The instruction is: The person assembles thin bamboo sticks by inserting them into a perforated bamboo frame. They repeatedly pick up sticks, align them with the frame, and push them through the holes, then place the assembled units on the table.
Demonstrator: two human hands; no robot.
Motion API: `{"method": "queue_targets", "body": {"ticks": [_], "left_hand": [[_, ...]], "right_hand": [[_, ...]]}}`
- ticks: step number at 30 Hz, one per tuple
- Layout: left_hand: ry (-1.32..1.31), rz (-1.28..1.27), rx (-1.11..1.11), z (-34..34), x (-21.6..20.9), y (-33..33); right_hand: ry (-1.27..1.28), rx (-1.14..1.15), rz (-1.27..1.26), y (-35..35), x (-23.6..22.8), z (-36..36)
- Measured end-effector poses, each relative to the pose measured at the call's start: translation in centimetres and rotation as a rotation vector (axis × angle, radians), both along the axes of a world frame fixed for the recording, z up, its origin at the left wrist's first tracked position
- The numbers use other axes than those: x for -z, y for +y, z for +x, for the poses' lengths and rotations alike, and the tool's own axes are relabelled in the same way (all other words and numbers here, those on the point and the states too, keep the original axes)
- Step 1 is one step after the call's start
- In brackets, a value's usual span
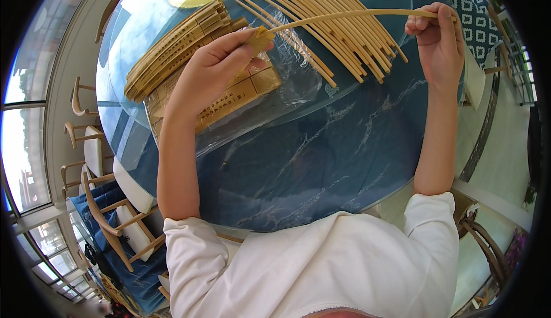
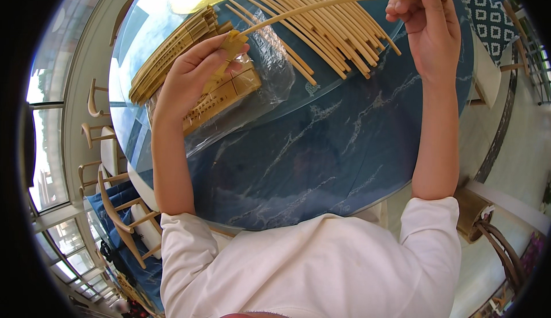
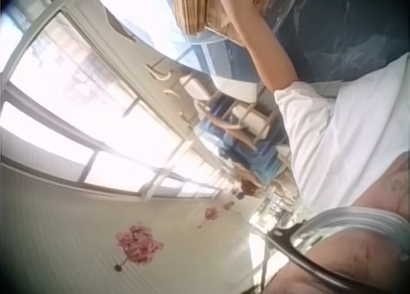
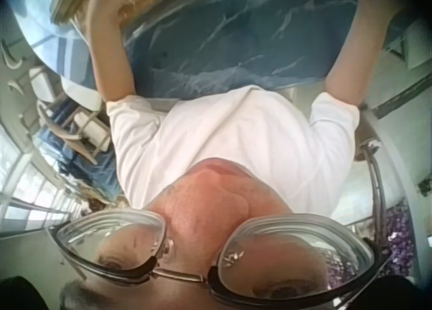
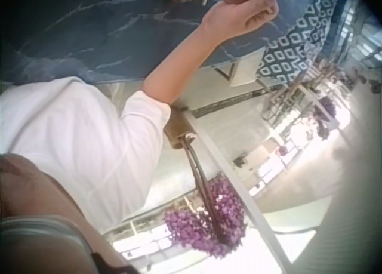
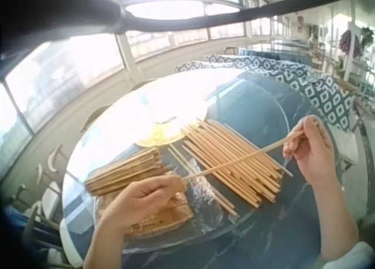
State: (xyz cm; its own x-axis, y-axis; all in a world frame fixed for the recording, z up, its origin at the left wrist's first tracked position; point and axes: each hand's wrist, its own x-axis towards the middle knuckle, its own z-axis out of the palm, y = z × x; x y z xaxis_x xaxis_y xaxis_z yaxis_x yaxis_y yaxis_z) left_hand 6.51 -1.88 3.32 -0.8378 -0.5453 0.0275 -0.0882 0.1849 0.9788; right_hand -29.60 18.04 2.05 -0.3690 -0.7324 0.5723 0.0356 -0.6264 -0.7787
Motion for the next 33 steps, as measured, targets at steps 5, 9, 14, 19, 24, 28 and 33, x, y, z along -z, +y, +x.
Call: {"method": "queue_targets", "body": {"ticks": [5, 9, 14, 19, 24, 28, 33], "left_hand": [[-0.057, -0.119, -0.047, -0.5, -0.2, 0.6], [-0.115, -0.171, -0.064, -0.7, -0.3, 1.0], [-0.153, -0.185, -0.069, -0.8, -0.5, 0.9], [-0.186, -0.183, -0.086, -0.9, -0.5, 1.0], [-0.135, -0.137, -0.086, -0.8, -0.1, 0.9], [-0.134, -0.143, -0.059, -0.9, -0.6, 1.2], [-0.101, -0.095, -0.049, -0.9, -0.5, 1.1]], "right_hand": [[0.003, -0.009, 0.003, 0.2, -0.1, -0.1], [0.014, -0.02, -0.016, 0.1, 0.0, -0.2], [0.04, -0.029, -0.024, 0.3, -0.3, -0.1], [0.056, -0.024, -0.059, 0.0, -0.4, 0.6], [0.099, -0.043, -0.072, 0.1, -0.7, 0.7], [0.101, -0.043, -0.07, 0.3, -0.6, 0.2], [0.105, -0.077, -0.091, 0.3, -0.8, 0.0]]}}
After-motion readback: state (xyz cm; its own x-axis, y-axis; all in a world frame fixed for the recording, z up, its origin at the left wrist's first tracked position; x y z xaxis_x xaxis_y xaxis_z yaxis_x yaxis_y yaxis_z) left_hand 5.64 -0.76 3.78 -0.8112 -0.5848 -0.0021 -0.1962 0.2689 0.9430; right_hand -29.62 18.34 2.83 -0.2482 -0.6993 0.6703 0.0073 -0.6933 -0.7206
